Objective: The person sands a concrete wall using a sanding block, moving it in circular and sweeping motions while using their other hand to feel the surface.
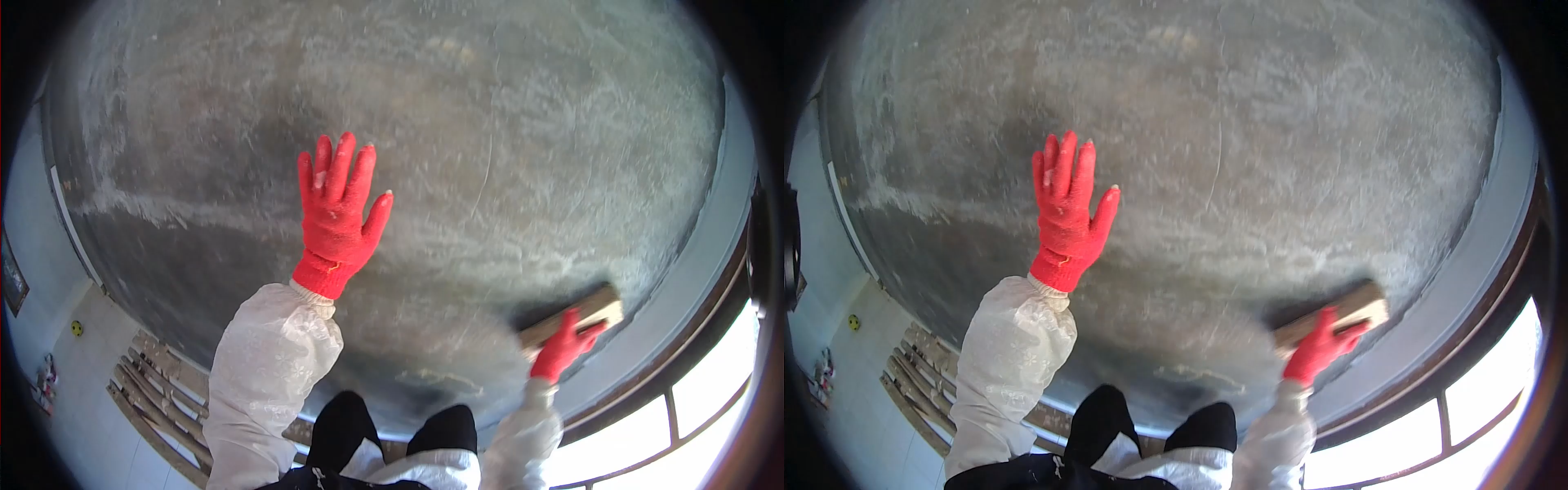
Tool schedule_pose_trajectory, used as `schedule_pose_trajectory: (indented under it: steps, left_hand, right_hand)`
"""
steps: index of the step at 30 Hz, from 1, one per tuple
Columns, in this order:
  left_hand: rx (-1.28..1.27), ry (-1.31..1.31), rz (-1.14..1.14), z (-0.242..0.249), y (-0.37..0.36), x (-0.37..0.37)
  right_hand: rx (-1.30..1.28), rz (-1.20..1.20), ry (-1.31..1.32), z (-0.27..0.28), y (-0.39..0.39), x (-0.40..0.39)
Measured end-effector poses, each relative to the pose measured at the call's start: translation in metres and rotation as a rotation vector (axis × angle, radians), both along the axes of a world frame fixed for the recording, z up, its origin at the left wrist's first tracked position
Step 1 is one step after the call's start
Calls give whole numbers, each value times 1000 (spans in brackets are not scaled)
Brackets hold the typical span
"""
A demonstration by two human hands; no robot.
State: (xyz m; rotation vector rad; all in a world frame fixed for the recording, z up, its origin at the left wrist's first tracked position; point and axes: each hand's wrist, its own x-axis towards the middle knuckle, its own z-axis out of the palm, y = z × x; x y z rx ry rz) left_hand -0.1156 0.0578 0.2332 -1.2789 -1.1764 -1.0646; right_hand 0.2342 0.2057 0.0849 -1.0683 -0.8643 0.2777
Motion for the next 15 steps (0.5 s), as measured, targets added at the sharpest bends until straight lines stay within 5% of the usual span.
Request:
schedule_pose_trajectory:
  steps: [2, 5, 7, 11, 13, 15]
  left_hand:
    - [-42, 30, 55, 21, 15, 1]
    - [-113, 55, 161, 31, 35, 1]
    - [-95, 81, 164, 32, 35, -5]
    - [-107, 157, 144, 59, 14, -29]
    - [-105, 191, 165, 77, 9, -39]
    - [-81, 168, 139, 77, 13, -40]
  right_hand:
    - [271, -227, -579, -43, -3, -48]
    - [647, 15, -1118, -36, -48, -102]
    - [683, 144, -1161, -37, -43, -93]
    - [288, -293, -753, -23, 1, -13]
    - [143, -293, -376, -24, 51, 52]
    - [81, 109, 345, 28, 26, 64]
